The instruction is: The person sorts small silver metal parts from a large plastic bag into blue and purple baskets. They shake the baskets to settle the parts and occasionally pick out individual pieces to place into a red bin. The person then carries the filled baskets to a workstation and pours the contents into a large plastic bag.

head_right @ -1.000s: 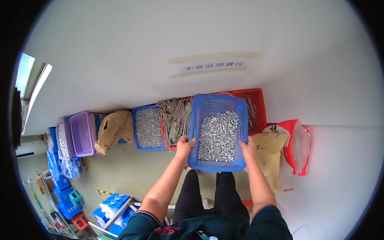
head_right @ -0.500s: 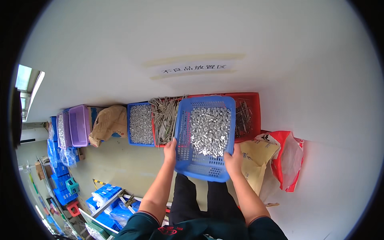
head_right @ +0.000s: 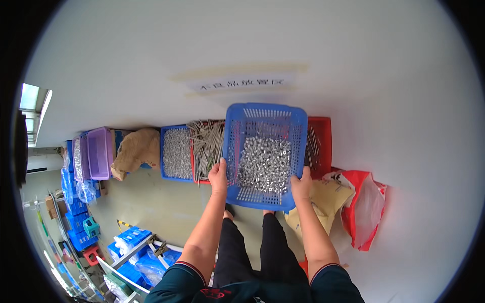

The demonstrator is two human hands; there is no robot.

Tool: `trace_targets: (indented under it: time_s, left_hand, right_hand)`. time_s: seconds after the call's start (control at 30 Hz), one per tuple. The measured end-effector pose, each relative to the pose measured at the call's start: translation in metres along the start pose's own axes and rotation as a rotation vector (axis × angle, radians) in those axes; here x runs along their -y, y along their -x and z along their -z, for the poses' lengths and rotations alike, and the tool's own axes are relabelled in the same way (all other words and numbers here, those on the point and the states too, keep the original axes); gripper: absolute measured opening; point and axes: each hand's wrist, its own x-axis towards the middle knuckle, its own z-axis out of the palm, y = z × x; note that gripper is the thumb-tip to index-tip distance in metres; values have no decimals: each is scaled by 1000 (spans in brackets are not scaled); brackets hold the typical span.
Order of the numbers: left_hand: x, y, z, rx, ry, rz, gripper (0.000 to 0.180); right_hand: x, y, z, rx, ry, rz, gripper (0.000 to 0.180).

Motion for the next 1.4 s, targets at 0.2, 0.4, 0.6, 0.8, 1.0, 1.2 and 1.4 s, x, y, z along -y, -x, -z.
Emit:
trace_targets:
  time_s: [0.2,0.4,0.6,0.8,1.0,1.2,1.4]
  left_hand:
    - [37,46,26,4,96,-72,41]
    - [64,18,-4,-121,-57,67,39]
    - [67,50,12,-82,156,49,41]
    - [75,18,-8,-11,438,184,46]
    - [67,46,5,-102,450,71,39]
    - [54,17,1,-117,335,110,37]
    - [70,46,23,-137,515,-14,38]
  right_hand:
    - [-11,42,9,-82,-140,76,23]
    - [-62,4,-12,26,42,81,26]
    - [-23,32,11,-4,-105,92,24]
    - [-13,0,0,-5,-81,46,22]
    - [-17,15,-2,-107,-148,197,30]
    - [-19,-13,-24,-11,-214,46,32]
    - [-1,21,-16,-82,-410,108,26]
